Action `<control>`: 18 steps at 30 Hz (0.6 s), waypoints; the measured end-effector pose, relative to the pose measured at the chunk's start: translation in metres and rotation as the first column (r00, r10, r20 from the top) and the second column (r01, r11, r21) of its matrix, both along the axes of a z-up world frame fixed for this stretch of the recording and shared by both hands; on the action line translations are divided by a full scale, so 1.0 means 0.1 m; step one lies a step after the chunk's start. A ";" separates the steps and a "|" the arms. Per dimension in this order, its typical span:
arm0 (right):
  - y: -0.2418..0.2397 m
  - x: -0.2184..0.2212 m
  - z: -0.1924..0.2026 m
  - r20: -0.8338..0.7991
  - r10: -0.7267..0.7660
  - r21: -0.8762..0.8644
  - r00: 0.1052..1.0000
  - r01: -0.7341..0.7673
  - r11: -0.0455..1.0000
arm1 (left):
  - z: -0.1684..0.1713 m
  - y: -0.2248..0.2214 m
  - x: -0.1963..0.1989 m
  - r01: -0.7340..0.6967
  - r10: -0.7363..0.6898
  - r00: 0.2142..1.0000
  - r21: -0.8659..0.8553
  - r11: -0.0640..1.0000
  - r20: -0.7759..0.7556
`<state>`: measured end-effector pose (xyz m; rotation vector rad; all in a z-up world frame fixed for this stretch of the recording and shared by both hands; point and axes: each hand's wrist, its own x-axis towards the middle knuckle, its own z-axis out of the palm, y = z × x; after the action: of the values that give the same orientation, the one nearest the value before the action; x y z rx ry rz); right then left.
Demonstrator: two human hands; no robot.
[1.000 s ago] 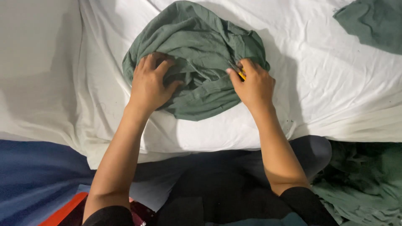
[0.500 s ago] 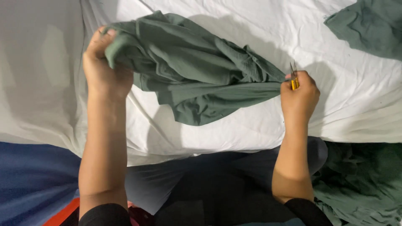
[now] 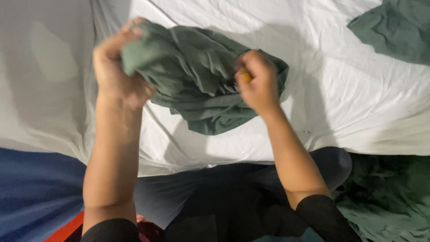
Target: Trimming loose threads from a green t-shirt using small scissors
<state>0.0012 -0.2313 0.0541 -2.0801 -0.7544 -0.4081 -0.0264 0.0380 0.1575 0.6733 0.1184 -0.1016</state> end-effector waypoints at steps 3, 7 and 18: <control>-0.09 0.16 0.11 -0.465 0.096 0.622 0.880 0.248 0.742 | -0.10 0.22 0.24 -0.077 0.077 0.997 -0.088 0.993 -0.003; -0.18 0.34 0.39 -0.412 -0.111 0.480 0.904 0.319 0.817 | -0.18 0.39 0.41 -0.372 0.368 0.927 -0.040 0.927 -0.074; -0.64 0.06 -0.94 -0.369 -0.617 -0.250 0.695 0.565 0.786 | -1.18 -0.18 -0.29 -0.415 -0.264 0.904 0.837 -0.356 0.336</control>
<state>0.0069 -0.2950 -0.0403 -2.3830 0.1962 -0.2227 -0.0555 0.0196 0.0392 2.6033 -0.2724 0.4290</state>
